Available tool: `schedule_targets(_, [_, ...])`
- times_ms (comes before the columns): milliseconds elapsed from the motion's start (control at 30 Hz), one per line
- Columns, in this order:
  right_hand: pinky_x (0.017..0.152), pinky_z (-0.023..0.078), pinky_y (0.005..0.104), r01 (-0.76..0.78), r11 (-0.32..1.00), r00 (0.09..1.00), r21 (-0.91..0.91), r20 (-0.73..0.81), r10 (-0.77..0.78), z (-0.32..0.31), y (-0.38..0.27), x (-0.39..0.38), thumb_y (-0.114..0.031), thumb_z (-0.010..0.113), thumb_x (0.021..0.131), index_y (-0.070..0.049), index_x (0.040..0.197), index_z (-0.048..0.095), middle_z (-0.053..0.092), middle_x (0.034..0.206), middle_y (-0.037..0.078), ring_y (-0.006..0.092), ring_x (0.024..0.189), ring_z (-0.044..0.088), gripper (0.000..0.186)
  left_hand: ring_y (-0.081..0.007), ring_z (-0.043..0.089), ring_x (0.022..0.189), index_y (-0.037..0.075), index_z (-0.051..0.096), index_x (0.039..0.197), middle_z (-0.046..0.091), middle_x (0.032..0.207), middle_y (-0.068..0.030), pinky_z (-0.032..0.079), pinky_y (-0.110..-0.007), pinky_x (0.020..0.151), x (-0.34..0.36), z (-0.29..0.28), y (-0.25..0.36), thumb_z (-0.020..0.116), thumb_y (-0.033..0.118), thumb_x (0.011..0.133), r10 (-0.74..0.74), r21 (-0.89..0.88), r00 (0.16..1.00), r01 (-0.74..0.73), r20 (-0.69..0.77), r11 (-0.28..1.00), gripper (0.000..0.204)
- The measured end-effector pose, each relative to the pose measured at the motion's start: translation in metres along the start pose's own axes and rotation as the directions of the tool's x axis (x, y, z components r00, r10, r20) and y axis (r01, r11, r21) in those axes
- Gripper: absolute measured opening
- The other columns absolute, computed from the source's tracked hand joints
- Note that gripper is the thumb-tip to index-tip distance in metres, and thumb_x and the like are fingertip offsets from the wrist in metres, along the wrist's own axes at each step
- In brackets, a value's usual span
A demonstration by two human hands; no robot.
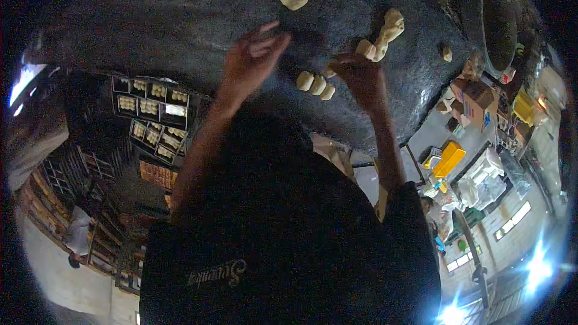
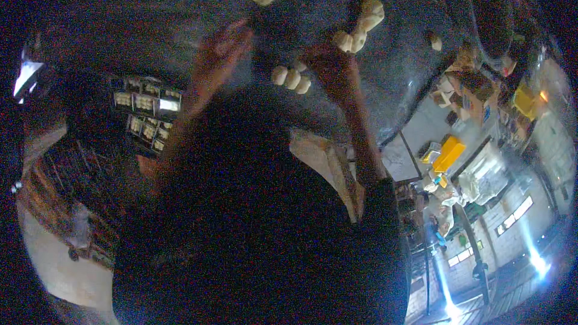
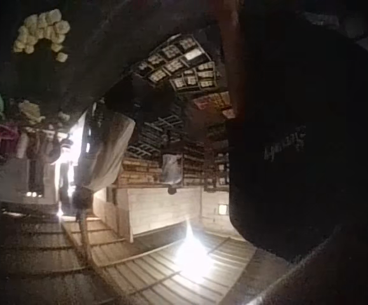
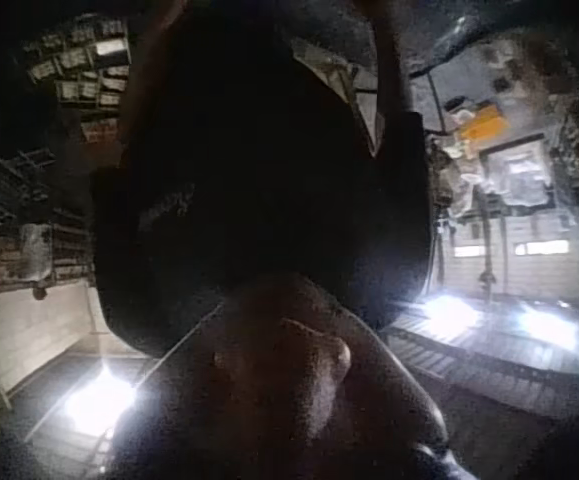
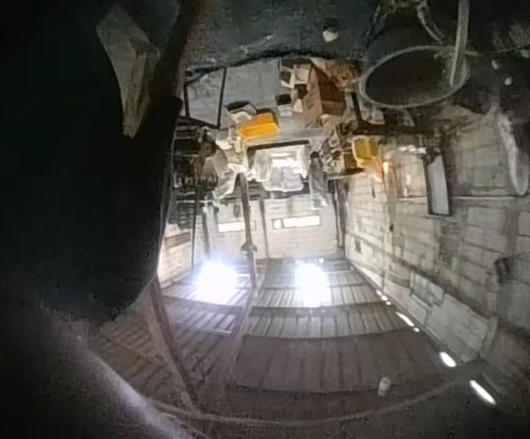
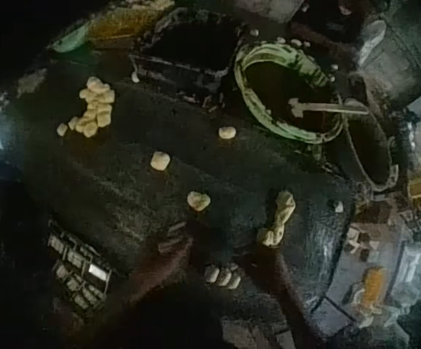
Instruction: The recorder is shaping pieces of dough, adding filling, and placing them in baking trays within a bakery production environment.
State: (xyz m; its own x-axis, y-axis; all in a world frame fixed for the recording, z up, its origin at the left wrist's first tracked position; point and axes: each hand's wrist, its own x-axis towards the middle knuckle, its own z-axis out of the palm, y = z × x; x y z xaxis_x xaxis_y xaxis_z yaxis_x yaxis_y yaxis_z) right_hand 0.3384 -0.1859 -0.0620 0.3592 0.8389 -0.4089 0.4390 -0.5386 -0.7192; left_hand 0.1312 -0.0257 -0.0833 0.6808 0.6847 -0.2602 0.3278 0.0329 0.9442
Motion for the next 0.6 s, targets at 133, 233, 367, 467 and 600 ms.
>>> schedule_targets(133, [0.081,0.057,0.0315,-0.010,0.999,1.000,0.036,0.024,0.009,0.024,0.031,-0.010,-0.012,0.067,0.088,-0.002,0.100,0.068,0.070,0.102,0.008,0.0206,0.093,0.069,0.016,-0.0205,0.066,0.101,0.003,0.055,0.128,0.068,0.110,-0.0160,0.053,-0.031,0.084,-0.014,-0.034,0.007,0.065,0.031,0.092,-0.368,-0.194,0.930,0.366,0.028,0.910,0.046])
schedule_targets(233, [0.075,0.056,0.0316,0.097,0.987,0.987,-0.130,-0.113,-0.112,0.030,0.011,-0.013,-0.013,0.066,0.089,-0.002,0.104,0.069,0.069,0.104,0.011,0.0205,0.088,0.069,0.018,-0.0184,0.065,0.102,0.004,0.058,0.125,0.068,0.110,-0.0136,0.052,-0.030,0.086,-0.037,-0.058,-0.022,0.065,0.031,0.092,-0.241,-0.202,0.964,0.216,-0.109,0.955,0.043])
schedule_targets(367, [0.067,0.054,0.0333,0.067,0.973,0.878,-0.220,-0.450,-0.162,0.027,0.015,-0.034,-0.024,0.059,0.095,0.000,0.110,0.066,0.069,0.101,0.013,0.0204,0.080,0.068,0.030,-0.0174,0.064,0.104,0.004,0.060,0.121,0.066,0.113,-0.0102,0.050,-0.029,0.090,-0.063,-0.082,-0.014,0.066,0.025,0.092,-0.275,-0.032,0.954,0.274,-0.120,0.961,0.037])
schedule_targets(467, [0.067,0.053,0.0333,-0.080,0.997,0.862,-0.020,-0.503,0.059,0.049,0.023,-0.074,-0.026,0.059,0.095,0.002,0.112,0.065,0.069,0.096,0.012,0.0200,0.079,0.068,0.033,-0.0165,0.063,0.106,0.001,0.059,0.120,0.065,0.116,-0.0093,0.050,-0.029,0.093,-0.092,-0.104,-0.031,0.064,0.017,0.093,-0.291,-0.204,0.951,0.266,-0.101,0.942,0.032])
schedule_targets(600, [0.071,0.052,0.0321,-0.256,0.958,0.848,-0.131,-0.506,0.158,0.107,0.024,-0.095,-0.025,0.065,0.089,0.003,0.108,0.066,0.071,0.089,0.012,0.0192,0.078,0.067,0.034,-0.0164,0.062,0.107,-0.003,0.057,0.119,0.063,0.119,-0.0096,0.051,-0.028,0.095,-0.137,-0.128,-0.088,0.059,0.006,0.094,0.089,-0.194,0.991,-0.107,-0.102,0.975,0.027])
